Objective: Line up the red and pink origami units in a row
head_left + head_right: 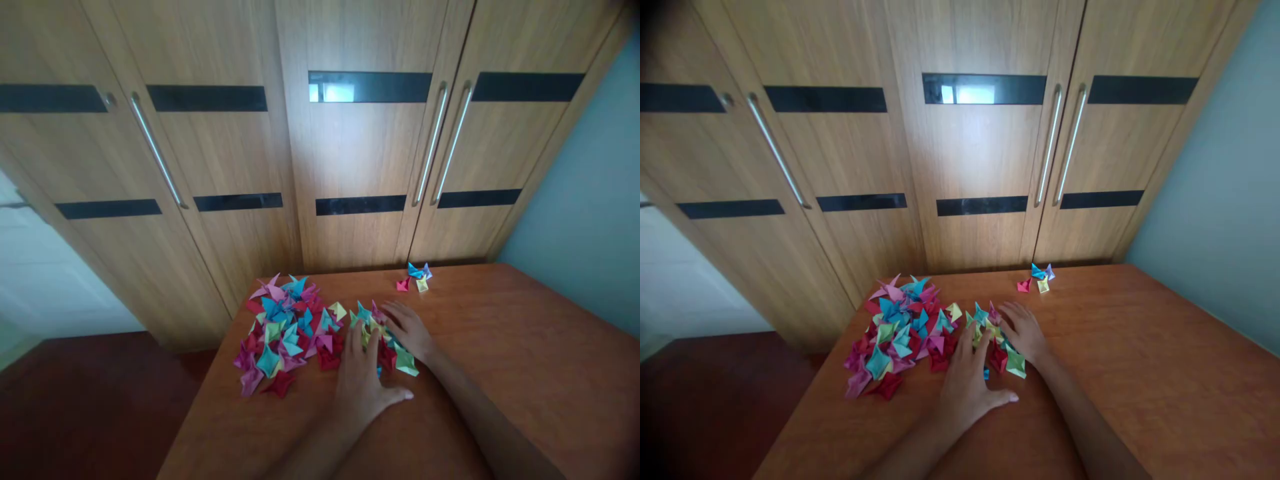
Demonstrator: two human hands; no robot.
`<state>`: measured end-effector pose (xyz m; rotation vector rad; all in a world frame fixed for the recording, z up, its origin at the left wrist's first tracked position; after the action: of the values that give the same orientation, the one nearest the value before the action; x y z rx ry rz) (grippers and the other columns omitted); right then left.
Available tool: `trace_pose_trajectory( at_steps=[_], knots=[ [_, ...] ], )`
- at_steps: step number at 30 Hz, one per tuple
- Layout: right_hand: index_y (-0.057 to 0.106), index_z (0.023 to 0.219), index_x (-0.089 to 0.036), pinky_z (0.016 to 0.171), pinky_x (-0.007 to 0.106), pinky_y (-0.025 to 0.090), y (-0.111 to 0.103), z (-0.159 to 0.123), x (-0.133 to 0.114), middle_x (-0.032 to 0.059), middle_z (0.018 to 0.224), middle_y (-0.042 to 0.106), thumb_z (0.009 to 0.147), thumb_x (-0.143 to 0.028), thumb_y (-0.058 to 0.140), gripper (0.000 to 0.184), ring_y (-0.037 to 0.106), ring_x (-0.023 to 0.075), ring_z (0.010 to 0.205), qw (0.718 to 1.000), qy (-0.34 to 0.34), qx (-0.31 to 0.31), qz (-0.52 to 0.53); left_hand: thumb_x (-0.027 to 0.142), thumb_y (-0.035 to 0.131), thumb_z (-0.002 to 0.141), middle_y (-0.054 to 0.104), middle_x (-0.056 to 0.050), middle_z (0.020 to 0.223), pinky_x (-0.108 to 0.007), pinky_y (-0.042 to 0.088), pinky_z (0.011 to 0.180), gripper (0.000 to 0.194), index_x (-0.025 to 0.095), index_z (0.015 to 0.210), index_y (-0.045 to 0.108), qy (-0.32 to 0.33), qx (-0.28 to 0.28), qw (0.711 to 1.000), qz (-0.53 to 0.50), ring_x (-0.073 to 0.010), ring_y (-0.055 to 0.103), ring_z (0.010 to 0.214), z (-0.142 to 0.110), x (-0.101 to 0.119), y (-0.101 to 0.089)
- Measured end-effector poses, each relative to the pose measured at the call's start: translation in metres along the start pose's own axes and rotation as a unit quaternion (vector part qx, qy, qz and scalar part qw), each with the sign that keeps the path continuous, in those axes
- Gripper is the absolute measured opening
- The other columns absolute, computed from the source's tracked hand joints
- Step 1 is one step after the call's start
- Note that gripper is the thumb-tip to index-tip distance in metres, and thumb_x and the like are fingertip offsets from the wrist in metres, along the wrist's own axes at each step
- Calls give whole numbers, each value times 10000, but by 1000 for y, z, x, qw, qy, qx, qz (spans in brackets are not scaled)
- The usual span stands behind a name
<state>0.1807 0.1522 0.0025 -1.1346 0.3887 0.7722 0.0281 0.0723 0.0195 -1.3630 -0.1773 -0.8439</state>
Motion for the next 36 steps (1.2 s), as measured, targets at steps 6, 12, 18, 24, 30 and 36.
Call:
trace_pose_trajectory(
  at_steps=[6, 12, 18, 24, 30, 36],
  knots=[
    [567, 1222, -279, 1040, 482, 335, 15, -12, -24, 42, 1226, 597, 879, -444, 448, 399, 486, 242, 1190, 997, -19, -25, 71, 502, 835, 422, 147, -147, 1508, -622, 232, 1048, 1130, 239, 1387, 310, 3, 2, 1000, 21, -436, 161, 1346, 1, 4, 2],
    [604, 1143, -248, 995, 441, 406, 17, -20, -36, 59, 1145, 644, 800, -524, 552, 444, 570, 240, 1087, 957, 84, 15, 279, 287, 737, 633, 180, -122, 1497, -556, 256, 1072, 846, 240, 1366, 318, 20, 33, 999, 3, -359, 199, 1358, 0, 5, -5],
    [617, 1106, -249, 946, 429, 450, 17, -30, -48, 43, 1164, 635, 768, -503, 596, 423, 563, 261, 1100, 901, 173, 60, 394, 64, 563, 701, 130, -94, 1517, -513, 235, 1112, 765, 236, 1391, 279, 70, 67, 995, -28, -282, 113, 1396, 2, 9, -15],
    [619, 1098, -256, 933, 412, 461, 20, -12, -71, 29, 1161, 636, 759, -449, 623, 390, 554, 263, 1117, 852, 163, 114, 484, 0, 486, 713, 158, -52, 1514, -533, 241, 1108, 744, 272, 1383, 309, 98, 115, 988, -17, -269, 137, 1393, 12, 13, -49],
    [587, 1126, -282, 974, 395, 428, 56, 46, -132, 4, 1194, 614, 798, -447, 571, 368, 538, 217, 1137, 860, 68, 55, 502, 66, 484, 776, 226, -76, 1488, -491, 257, 1104, 576, 226, 1323, 405, 86, 198, 975, 54, -263, 197, 1377, 22, -21, -125],
    [569, 1174, -266, 1056, 436, 333, 69, 69, -133, 32, 1253, 568, 788, -445, 585, 426, 489, 224, 1191, 943, 27, 21, 330, 294, 555, 813, 467, -99, 1337, -547, 303, 1029, 443, 223, 1245, 486, 1, 189, 970, 150, -296, 405, 1249, 11, -84, -161]
  ],
)
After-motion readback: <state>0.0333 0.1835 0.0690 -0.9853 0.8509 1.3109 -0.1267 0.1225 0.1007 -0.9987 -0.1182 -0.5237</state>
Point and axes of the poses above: each hand's wrist, its own z-axis towards the middle knuckle, its own y-axis out of the palm, x = y × z, the point moved 8 cm from there along z, towards the middle knuckle
